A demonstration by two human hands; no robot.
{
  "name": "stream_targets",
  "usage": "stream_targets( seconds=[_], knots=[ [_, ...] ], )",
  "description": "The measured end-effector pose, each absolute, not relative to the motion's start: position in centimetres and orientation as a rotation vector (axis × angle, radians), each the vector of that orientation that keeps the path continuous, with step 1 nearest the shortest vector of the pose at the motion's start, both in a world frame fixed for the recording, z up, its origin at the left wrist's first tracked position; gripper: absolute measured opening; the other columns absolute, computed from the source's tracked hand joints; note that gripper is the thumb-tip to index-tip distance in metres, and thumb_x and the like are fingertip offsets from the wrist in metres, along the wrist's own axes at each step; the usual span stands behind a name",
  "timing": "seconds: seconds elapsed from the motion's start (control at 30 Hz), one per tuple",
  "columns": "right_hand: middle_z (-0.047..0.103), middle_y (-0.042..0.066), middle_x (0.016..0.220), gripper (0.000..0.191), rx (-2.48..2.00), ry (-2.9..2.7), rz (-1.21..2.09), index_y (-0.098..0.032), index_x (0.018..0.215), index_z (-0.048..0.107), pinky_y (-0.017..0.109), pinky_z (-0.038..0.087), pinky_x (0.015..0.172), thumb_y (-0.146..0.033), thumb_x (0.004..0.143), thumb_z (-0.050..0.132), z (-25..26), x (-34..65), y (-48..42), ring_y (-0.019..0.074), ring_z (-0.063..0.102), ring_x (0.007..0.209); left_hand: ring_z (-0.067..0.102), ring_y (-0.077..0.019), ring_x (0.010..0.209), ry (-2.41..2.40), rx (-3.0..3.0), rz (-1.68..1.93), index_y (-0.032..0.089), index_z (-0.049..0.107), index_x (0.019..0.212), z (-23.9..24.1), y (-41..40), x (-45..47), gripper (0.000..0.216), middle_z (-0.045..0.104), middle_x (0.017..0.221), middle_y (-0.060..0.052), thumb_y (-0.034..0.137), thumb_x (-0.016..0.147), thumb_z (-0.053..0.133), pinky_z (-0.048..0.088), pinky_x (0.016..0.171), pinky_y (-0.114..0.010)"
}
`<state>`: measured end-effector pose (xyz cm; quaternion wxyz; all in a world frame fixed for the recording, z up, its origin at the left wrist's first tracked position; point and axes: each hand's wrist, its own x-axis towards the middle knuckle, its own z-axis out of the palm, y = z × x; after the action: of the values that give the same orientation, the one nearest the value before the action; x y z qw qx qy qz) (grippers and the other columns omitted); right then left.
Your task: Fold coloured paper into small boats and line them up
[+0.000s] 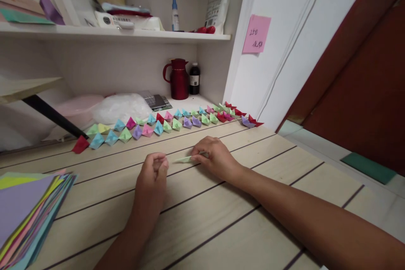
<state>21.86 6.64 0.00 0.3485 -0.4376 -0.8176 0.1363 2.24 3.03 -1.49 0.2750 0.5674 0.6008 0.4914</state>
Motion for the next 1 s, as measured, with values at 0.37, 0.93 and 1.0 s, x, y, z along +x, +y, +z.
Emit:
stream_targets(
  seconds=[0.37,0.93,1.0],
  knots=[
    [0.071,0.002,0.090,0.027,-1.159,-2.211,0.447,-0.024,0.098,0.070,0.032,0.041,0.081,-0.013,0.074,0.072,-0.78,22.38,7.44,0.0199,0.060,0.089,0.064,-0.0214,0.090,1.605,1.938,1.149,0.024,0.054,0.101,-2.01,3.00,2.87,0.027,0.060,0.107,-0.004,0.017,0.075,0.057,0.049,0.080,-0.040],
    [0.071,0.002,0.101,0.051,-1.079,-2.217,0.545,-0.028,0.121,0.058,0.034,0.042,0.089,-0.003,0.077,0.061,-0.87,22.24,7.12,0.0210,0.060,0.099,0.058,-0.0231,0.094,1.569,2.221,0.995,0.024,0.058,0.084,-1.57,3.13,2.90,0.016,0.063,0.093,-0.003,0.011,0.078,0.051,0.043,0.082,-0.036],
    [0.070,0.002,0.101,0.053,-1.079,-2.205,0.567,-0.028,0.123,0.056,0.033,0.042,0.087,-0.003,0.076,0.060,-0.68,22.20,6.98,0.0204,0.060,0.098,0.059,-0.0225,0.090,1.613,2.225,0.936,0.023,0.057,0.080,-1.55,3.17,2.92,0.013,0.063,0.087,-0.002,0.012,0.079,0.050,0.042,0.076,-0.034]
  ],
)
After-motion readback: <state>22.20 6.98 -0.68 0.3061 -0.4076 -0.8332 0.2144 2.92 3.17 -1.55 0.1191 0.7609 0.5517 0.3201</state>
